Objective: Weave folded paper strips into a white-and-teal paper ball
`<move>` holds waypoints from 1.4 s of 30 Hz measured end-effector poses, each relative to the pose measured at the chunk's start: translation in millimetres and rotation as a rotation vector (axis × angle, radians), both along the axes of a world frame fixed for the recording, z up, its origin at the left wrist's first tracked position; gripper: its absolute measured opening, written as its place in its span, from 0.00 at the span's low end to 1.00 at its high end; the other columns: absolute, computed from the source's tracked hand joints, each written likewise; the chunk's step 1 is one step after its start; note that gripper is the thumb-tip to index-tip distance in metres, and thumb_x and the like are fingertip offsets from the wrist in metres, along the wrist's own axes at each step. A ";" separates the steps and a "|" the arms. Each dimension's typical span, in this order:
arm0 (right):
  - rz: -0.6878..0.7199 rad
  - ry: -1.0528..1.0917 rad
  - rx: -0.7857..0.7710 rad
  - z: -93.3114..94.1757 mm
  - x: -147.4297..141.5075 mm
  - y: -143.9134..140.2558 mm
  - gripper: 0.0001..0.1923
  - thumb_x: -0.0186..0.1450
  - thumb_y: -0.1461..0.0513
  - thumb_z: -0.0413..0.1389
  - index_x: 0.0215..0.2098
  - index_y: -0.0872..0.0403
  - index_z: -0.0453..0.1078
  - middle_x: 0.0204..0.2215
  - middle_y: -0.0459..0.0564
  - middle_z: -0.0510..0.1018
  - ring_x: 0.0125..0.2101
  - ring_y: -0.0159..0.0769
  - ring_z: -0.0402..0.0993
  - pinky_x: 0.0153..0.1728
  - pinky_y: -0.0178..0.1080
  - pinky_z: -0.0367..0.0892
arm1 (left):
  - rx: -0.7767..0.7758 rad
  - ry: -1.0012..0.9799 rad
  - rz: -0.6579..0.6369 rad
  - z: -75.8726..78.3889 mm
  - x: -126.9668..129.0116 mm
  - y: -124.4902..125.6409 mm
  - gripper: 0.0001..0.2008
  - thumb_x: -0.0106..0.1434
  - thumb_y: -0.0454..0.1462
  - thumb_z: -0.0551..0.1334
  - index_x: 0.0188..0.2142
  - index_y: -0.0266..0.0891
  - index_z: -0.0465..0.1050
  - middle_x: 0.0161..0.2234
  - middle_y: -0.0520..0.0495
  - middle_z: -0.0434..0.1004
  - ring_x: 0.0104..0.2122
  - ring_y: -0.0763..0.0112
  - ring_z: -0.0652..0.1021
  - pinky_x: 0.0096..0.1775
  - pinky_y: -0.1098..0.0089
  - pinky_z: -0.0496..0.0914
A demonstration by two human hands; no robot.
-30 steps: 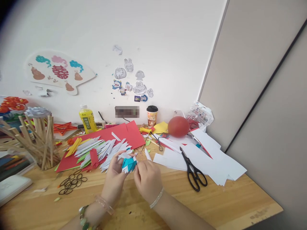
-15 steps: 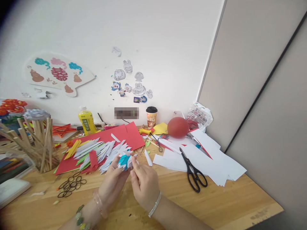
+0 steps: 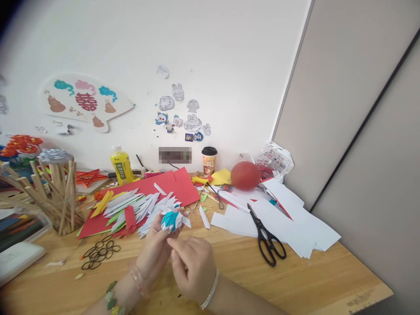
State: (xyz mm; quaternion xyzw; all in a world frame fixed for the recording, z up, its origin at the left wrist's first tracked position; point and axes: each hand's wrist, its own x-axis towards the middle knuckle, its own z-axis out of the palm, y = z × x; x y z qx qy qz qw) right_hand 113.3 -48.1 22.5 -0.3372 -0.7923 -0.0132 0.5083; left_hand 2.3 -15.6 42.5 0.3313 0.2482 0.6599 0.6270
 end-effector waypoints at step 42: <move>0.011 0.325 -0.310 12.2 27.0 25.4 0.13 0.65 0.60 0.44 0.44 0.53 0.66 0.31 0.50 0.72 0.32 0.34 0.69 0.32 0.35 0.66 | 0.462 0.891 0.219 -3.2 -15.4 12.1 0.20 0.47 0.24 0.54 0.41 0.40 0.64 0.40 0.46 0.72 0.43 0.66 0.72 0.45 0.66 0.66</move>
